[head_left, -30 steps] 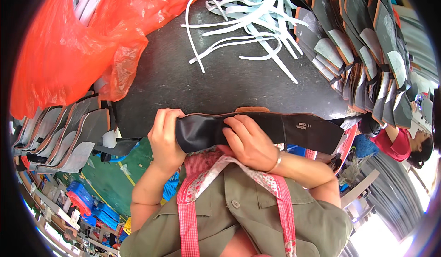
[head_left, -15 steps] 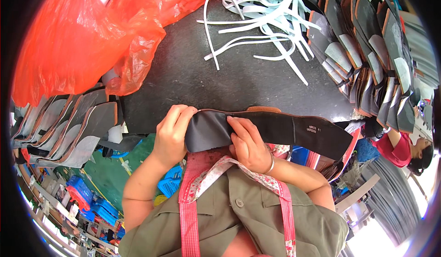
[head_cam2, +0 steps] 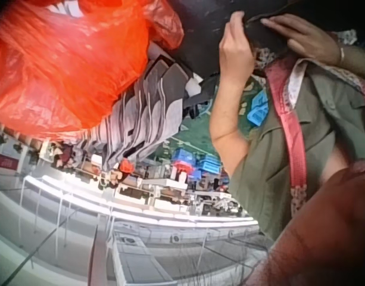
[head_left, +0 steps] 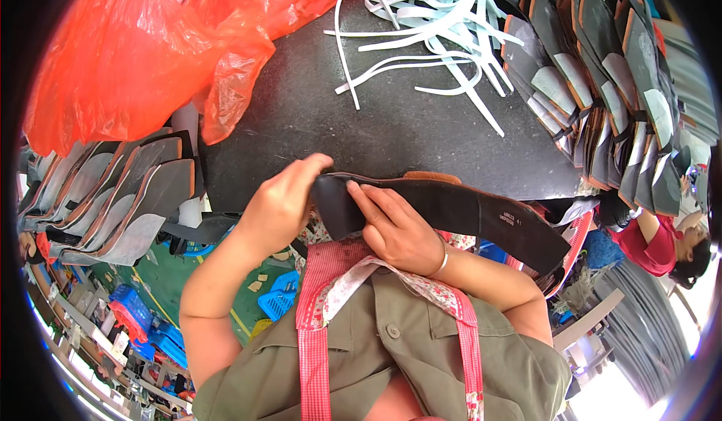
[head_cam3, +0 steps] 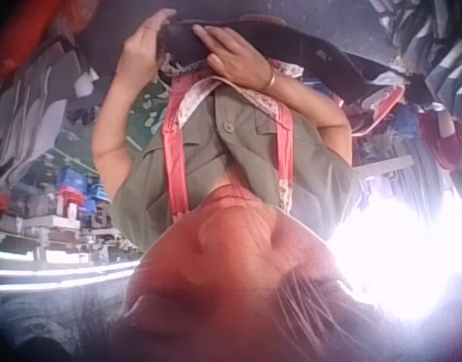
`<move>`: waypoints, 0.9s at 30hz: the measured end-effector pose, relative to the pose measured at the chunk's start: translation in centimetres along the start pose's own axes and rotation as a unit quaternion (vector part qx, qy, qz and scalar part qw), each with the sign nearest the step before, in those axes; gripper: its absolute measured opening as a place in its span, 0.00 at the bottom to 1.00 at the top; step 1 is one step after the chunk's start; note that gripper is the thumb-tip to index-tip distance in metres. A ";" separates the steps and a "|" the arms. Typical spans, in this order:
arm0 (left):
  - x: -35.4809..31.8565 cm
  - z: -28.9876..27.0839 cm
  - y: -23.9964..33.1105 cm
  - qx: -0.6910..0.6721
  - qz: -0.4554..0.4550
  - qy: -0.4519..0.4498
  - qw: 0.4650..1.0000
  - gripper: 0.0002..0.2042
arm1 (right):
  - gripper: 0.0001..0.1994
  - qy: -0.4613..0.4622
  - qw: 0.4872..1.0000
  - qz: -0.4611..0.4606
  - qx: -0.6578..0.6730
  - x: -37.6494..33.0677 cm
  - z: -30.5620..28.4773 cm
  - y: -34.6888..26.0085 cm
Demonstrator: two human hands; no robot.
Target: The person applies adhesive strips and fabric lining to shoe upper components by hand at a manufacturing workstation.
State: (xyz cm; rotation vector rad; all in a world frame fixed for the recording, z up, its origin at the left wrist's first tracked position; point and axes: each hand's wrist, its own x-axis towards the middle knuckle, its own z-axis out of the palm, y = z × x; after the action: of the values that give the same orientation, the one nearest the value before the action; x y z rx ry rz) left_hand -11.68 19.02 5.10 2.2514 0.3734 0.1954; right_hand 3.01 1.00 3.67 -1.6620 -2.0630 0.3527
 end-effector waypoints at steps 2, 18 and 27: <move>-0.9 0.1 0.3 -0.040 -0.056 0.043 0.997 0.19 | 0.10 -0.011 1.000 0.005 -0.024 0.6 0.3 -0.3; 1.9 6.6 5.5 0.147 0.123 -0.028 0.981 0.27 | 0.21 -0.049 0.978 0.172 0.105 -5.1 -9.9 3.7; 5.4 6.6 6.3 -0.003 0.071 -0.121 0.990 0.07 | 0.15 -0.026 0.984 0.106 0.142 -6.9 -8.9 6.0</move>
State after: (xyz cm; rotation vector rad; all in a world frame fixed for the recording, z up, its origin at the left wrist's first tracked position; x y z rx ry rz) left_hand -3.58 12.18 5.68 2.2647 0.0831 -0.0045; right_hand 13.65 -5.02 7.18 -1.7100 -1.7738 0.7330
